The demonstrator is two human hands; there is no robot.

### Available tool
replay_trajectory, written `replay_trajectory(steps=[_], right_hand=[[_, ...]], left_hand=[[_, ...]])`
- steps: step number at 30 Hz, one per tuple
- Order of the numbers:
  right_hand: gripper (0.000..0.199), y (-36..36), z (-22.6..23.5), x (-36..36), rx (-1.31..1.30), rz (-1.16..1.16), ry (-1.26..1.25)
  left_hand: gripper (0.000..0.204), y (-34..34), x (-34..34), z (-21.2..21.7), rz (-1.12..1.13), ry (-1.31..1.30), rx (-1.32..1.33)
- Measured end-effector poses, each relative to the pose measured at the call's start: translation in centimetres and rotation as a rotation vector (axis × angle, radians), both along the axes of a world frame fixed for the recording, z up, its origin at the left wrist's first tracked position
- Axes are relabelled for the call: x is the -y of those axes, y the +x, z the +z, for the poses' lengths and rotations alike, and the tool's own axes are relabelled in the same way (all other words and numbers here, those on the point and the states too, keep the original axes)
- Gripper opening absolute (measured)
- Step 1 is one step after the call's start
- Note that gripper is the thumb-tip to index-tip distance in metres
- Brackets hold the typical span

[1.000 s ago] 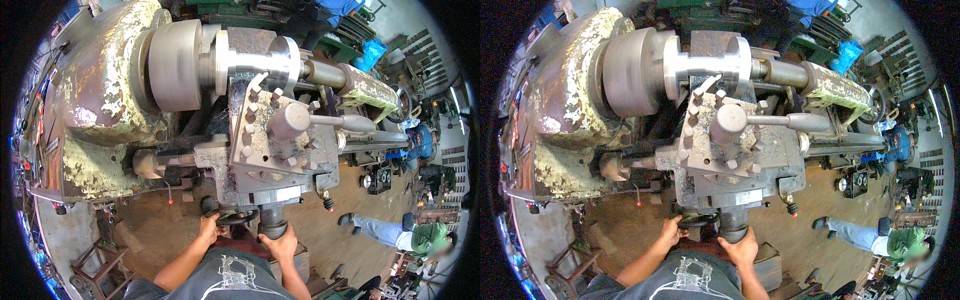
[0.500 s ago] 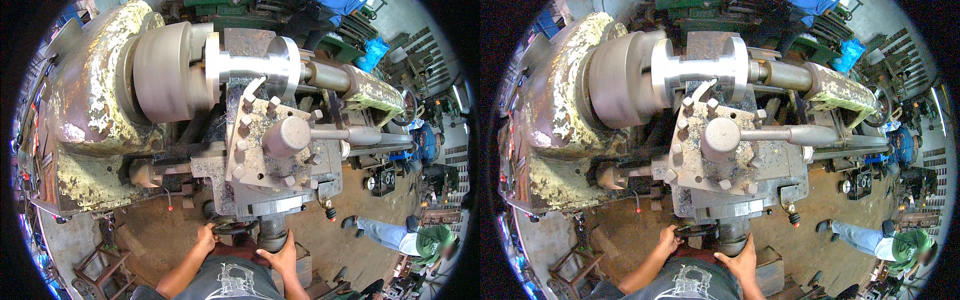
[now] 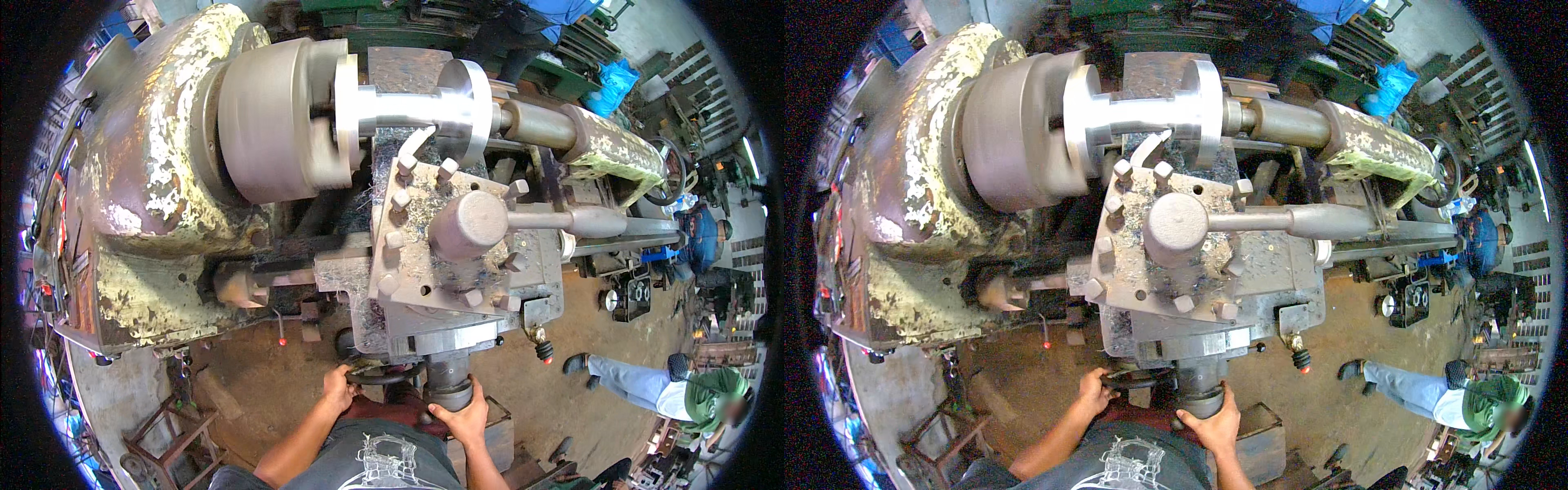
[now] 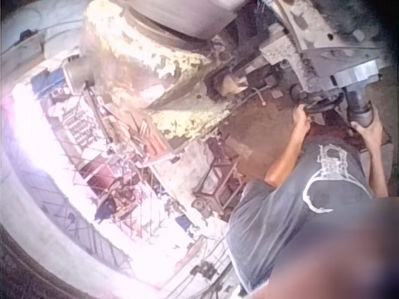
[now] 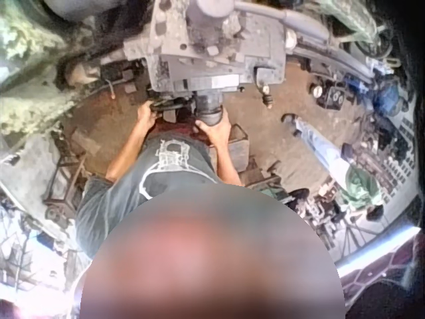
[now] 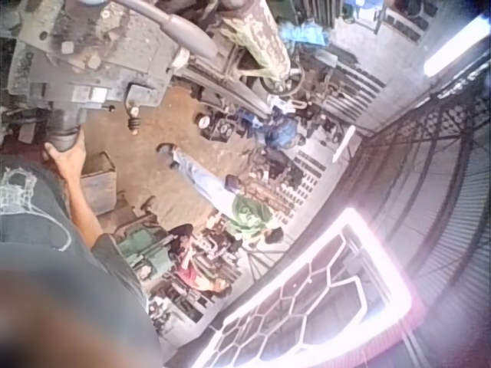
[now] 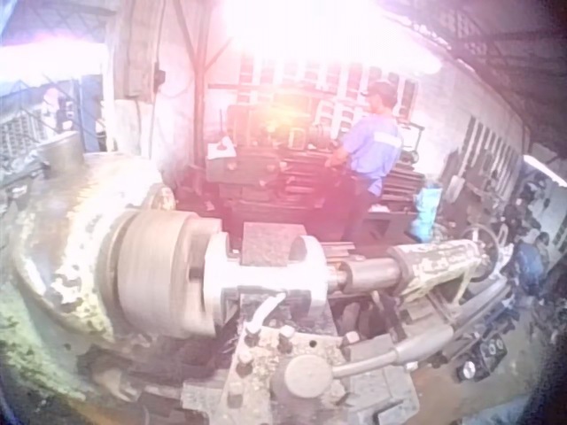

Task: The person operates a metal lathe, turning handwheels to advance the cutting tool against a rotating cylindrical workpiece. They repeatedly adjust the tool position and occasionally pause to observe the cut. The workpiece remains mounted in the chuck throughout.

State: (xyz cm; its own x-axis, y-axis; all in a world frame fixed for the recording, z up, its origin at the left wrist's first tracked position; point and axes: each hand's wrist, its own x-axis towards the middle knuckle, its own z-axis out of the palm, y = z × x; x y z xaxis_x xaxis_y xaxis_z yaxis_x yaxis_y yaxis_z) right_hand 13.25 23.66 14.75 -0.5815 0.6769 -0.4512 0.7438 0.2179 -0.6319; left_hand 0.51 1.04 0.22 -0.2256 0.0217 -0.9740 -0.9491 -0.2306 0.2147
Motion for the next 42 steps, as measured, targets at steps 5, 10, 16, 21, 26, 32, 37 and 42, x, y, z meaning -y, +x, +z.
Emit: replay_trajectory(steps=[5, 10, 16, 21, 26, 32, 37, 42], right_hand=[[0.108, 0.5, -0.4, -0.4, -0.025, 0.023, 0.004], [0.109, 0.4, -0.4, -0.2, -0.027, 0.004, -0.018], [0.112, 0.4, -0.2, -0.2, -0.016, 0.029, 0.012], [0.112, 0.5, -0.3, -0.1, -0.022, 0.029, 0.026], [0.110, 0.3, -0.2, -0.1, -0.047, 0.022, 0.009], [0.108, 0.2, 0.2, -0.2, -0.034, 0.046, 0.031], [0.108, 0.4, -0.1, -0.2, -0.027, 0.039, 0.020], [0.108, 1.5, -1.7, -1.2, -0.104, 0.022, -0.127]], left_hand=[[0.017, 0.6, 0.5, -1.3, -0.021, 0.012, -0.040], [0.017, -0.6, 1.9, -1.6, -0.034, 0.148, -0.007], [0.018, 1.3, -2.3, 1.5, -0.002, -0.069, -0.083], [0.011, -0.1, -0.2, -0.6, 0.021, -0.017, 0.004], [0.011, -0.9, 1.2, -2.2, 0.112, 0.125, 0.059], [0.007, -0.3, 0.0, -0.5, 0.007, 0.031, 0.020], [0.007, -0.8, 1.2, -2.0, 0.025, 0.052, 0.088], [0.009, -0.5, 1.0, -2.5, 0.015, 0.019, 0.054]])
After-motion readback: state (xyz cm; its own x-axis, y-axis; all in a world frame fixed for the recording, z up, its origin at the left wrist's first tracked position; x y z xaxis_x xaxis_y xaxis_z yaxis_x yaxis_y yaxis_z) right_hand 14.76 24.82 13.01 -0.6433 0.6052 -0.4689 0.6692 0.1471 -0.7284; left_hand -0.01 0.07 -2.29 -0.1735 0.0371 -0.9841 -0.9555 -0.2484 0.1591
